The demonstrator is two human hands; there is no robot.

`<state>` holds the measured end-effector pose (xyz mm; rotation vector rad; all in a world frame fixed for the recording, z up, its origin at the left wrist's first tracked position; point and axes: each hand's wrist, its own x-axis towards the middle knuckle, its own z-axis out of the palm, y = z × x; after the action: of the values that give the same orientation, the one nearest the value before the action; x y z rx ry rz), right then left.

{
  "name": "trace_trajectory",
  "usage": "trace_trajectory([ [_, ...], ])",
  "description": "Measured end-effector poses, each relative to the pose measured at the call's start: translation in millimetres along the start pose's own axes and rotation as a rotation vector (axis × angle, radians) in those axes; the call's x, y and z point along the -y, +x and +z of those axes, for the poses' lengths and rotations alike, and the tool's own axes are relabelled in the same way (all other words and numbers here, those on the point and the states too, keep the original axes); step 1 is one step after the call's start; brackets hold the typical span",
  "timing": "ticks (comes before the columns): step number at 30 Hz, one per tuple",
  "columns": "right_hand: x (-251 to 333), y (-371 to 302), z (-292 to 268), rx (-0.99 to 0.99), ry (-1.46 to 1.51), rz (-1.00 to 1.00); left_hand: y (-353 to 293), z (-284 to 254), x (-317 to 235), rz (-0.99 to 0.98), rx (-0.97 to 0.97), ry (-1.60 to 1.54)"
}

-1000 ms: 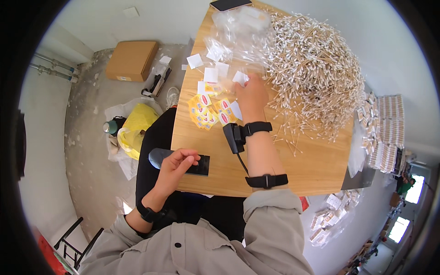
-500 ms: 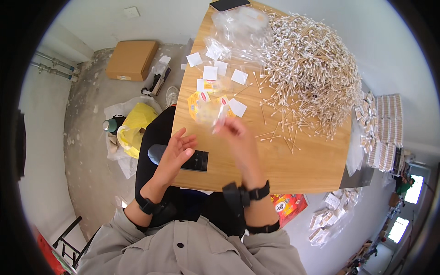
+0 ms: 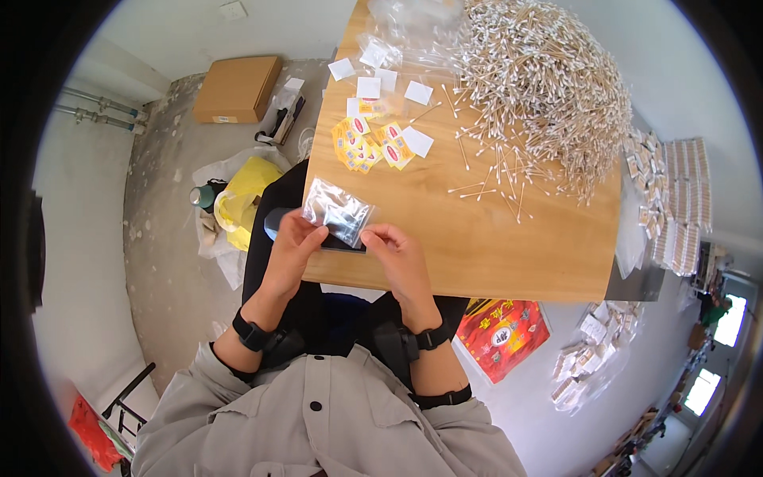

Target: The person sits on the floor and packs cotton swabs into small plastic bags. They gather swabs from a large pile on a wooden table, align them into neat bundles, and insert them into clear packaging. The person then seals the bags and places them aside.

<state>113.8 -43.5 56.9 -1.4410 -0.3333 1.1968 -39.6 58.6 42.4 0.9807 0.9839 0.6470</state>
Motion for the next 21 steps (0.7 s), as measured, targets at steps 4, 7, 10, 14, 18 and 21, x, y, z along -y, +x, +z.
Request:
trace_trajectory([
  [4, -11, -2, 4, -0.096, -0.263, -0.156, -12, -4, -7, 0.344, -0.055, 0.571],
  [7, -8, -11, 17, -0.113, -0.484, -0.301, -23, 8, -13, 0.168, 0.107, 0.430],
  [10, -5, -14, 26, -0.111, -0.573, -0.392, -24, 8, -14, 0.015, 0.114, 0.369],
  [14, -9, -19, 27, -0.070, -0.619, -0.366, -26, 2, -15, 0.036, 0.134, 0.412],
  [18, -8, -19, 32, -0.016, -0.511, -0.339, -27, -3, -15, 0.050, 0.161, 0.437],
  [21, -23, -12, 26, 0.043, -0.253, -0.227, -23, -7, -17, 0.088, 0.150, 0.464],
])
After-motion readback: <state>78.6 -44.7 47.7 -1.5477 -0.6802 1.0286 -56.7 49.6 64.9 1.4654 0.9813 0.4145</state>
